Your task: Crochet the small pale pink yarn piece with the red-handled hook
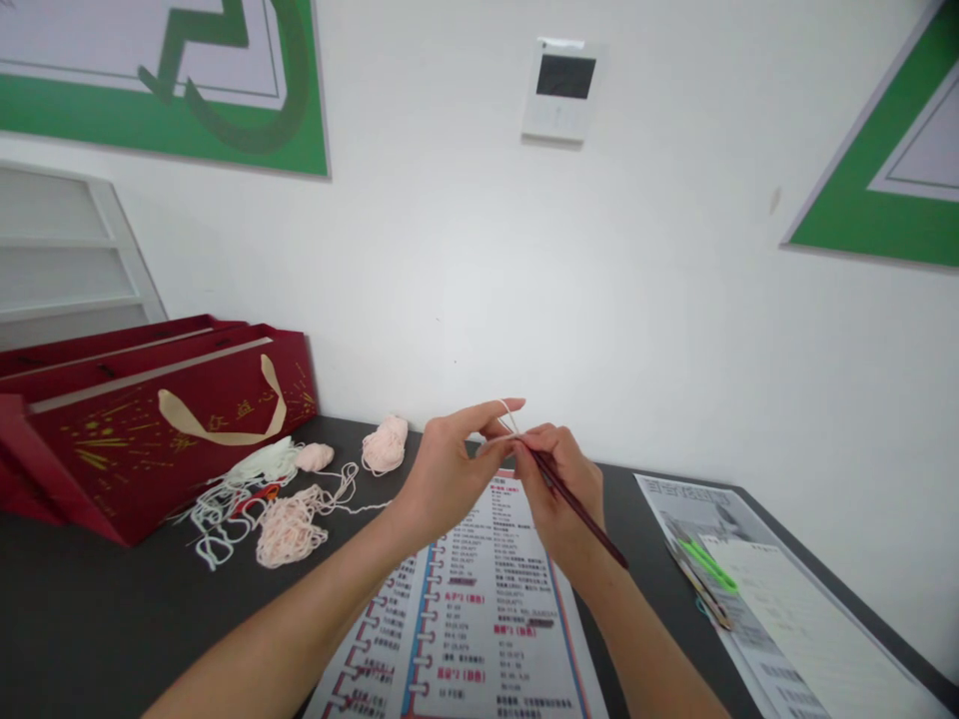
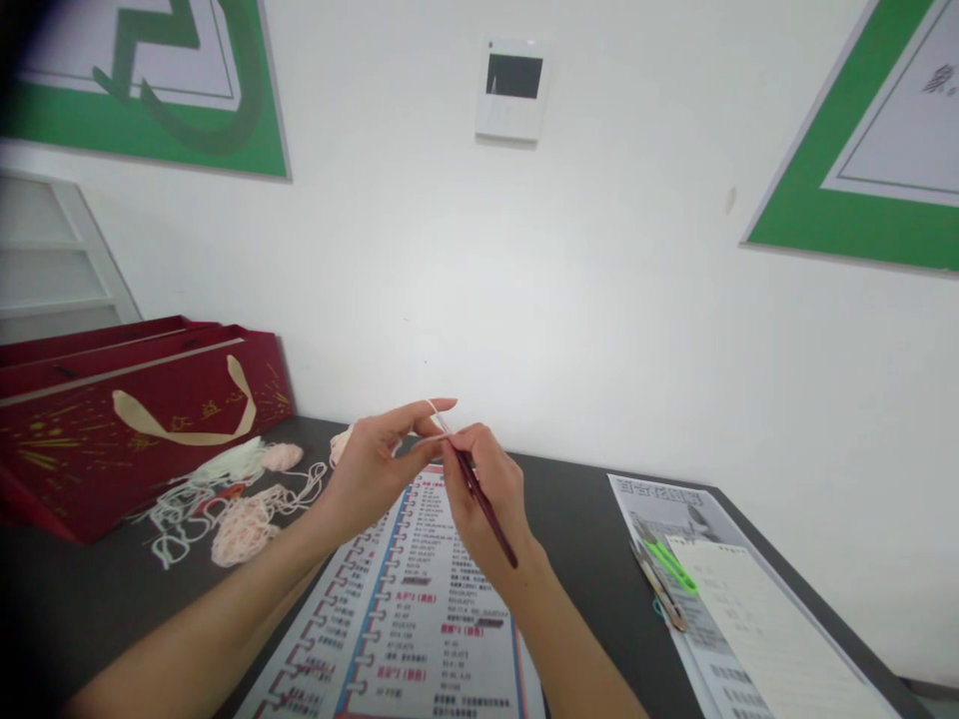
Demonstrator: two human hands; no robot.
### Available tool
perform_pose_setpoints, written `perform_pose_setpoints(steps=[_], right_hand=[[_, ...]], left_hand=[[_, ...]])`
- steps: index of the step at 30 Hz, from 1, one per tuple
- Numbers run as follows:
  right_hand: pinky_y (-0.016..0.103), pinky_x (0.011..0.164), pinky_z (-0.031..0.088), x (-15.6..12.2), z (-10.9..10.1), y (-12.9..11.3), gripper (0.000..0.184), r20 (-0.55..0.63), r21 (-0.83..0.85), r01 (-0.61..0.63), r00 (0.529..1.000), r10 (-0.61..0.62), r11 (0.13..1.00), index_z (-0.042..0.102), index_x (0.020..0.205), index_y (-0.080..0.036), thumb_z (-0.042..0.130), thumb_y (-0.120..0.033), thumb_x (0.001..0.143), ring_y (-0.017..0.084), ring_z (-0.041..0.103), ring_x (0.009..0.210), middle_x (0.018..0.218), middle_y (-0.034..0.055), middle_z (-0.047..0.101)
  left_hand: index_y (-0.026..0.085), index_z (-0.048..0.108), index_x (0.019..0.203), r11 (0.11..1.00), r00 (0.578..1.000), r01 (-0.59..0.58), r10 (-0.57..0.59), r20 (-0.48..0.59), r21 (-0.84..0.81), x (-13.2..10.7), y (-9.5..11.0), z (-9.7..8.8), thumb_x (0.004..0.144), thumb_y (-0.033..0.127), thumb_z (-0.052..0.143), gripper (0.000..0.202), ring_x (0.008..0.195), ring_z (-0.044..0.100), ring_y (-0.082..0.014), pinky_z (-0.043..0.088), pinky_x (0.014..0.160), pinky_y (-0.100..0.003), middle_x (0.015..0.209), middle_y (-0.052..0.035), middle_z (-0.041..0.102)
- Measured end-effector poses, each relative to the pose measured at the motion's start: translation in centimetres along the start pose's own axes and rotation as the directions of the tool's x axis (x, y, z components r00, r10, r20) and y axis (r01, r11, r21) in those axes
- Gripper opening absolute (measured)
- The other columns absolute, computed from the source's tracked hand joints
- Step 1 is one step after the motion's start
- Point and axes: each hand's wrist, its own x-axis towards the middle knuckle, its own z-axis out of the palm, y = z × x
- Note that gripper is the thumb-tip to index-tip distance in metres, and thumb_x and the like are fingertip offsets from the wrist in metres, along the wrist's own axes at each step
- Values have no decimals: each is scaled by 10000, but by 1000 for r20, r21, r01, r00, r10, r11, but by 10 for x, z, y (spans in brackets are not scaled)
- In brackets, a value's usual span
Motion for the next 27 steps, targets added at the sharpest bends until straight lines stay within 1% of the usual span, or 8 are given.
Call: perform_pose_setpoints(steps=[3, 7, 9, 12, 17, 21, 24, 27], right_hand=[[240, 550, 477, 2, -3, 10, 146, 49, -36, 180, 983, -178, 983, 514, 938, -247, 517, -109, 891, 115, 571, 614, 817, 3, 608], [273, 587, 489, 4, -8, 25, 240, 142, -152, 421, 905, -402, 894, 529, 1008, -261, 514, -70, 864, 154, 588, 694, 855, 36, 626], [287, 589, 481, 3, -7, 29, 254, 172, -249, 470, 882, -439, 847, 532, 1022, -257, 509, -64, 858, 171, 580, 706, 850, 46, 627], [300, 596, 467, 1, -2, 28, 216, 193, -353, 459, 888, -416, 815, 526, 1011, -222, 500, -63, 867, 183, 569, 710, 846, 66, 618], [272, 603, 461, 0, -2, 5, 150, 107, -218, 291, 956, -273, 932, 511, 905, -231, 509, -82, 884, 143, 566, 663, 813, 28, 609], [250, 542, 423, 4, -6, -8, 84, -36, 100, -112, 993, 116, 989, 545, 822, -224, 555, -183, 894, 113, 528, 548, 649, -30, 578], [240, 498, 407, 10, -7, -11, 173, 16, 487, -349, 920, 391, 801, 532, 715, -205, 570, -224, 884, 100, 497, 482, 552, -50, 538], [226, 447, 394, 15, -10, -14, 213, 107, 711, -426, 852, 512, 560, 508, 648, -189, 604, -211, 837, 85, 459, 444, 558, -42, 551]], left_hand=[[211, 676, 1141, 966, 990, 127, -111, 84, -226, 1, 3, 0, 757, 190, 714, 386, 711, 581, -153, 428, 726, -313, 720, 6, 659], [153, 666, 1108, 735, 909, 416, -322, 263, -536, 4, 0, 0, 699, 168, 771, 423, 640, 566, -106, 413, 678, -272, 691, 18, 630], [138, 670, 1089, 690, 899, 438, -349, 264, -576, 5, -4, 2, 699, 155, 766, 402, 619, 551, -92, 405, 671, -263, 672, 25, 612], [155, 658, 1115, 802, 952, 303, -278, 126, -515, 7, -9, 3, 732, 155, 730, 390, 638, 545, -98, 413, 696, -267, 669, 36, 603], [183, 653, 1151, 967, 995, 74, -89, -49, -244, 11, -9, -3, 770, 165, 686, 383, 721, 536, -123, 410, 753, -274, 727, 30, 590], [193, 654, 1166, 982, 1000, 14, -15, -8, -188, 11, -5, -8, 803, 167, 656, 364, 748, 529, -127, 399, 768, -275, 756, 20, 591], [209, 670, 1129, 971, 999, 36, -31, 25, -234, 11, -7, -10, 806, 167, 662, 326, 739, 524, -111, 394, 764, -266, 748, 29, 583], [224, 680, 1090, 918, 990, 128, -98, 98, -375, 12, -11, -12, 791, 173, 687, 303, 705, 536, -91, 406, 740, -253, 744, 42, 582]])
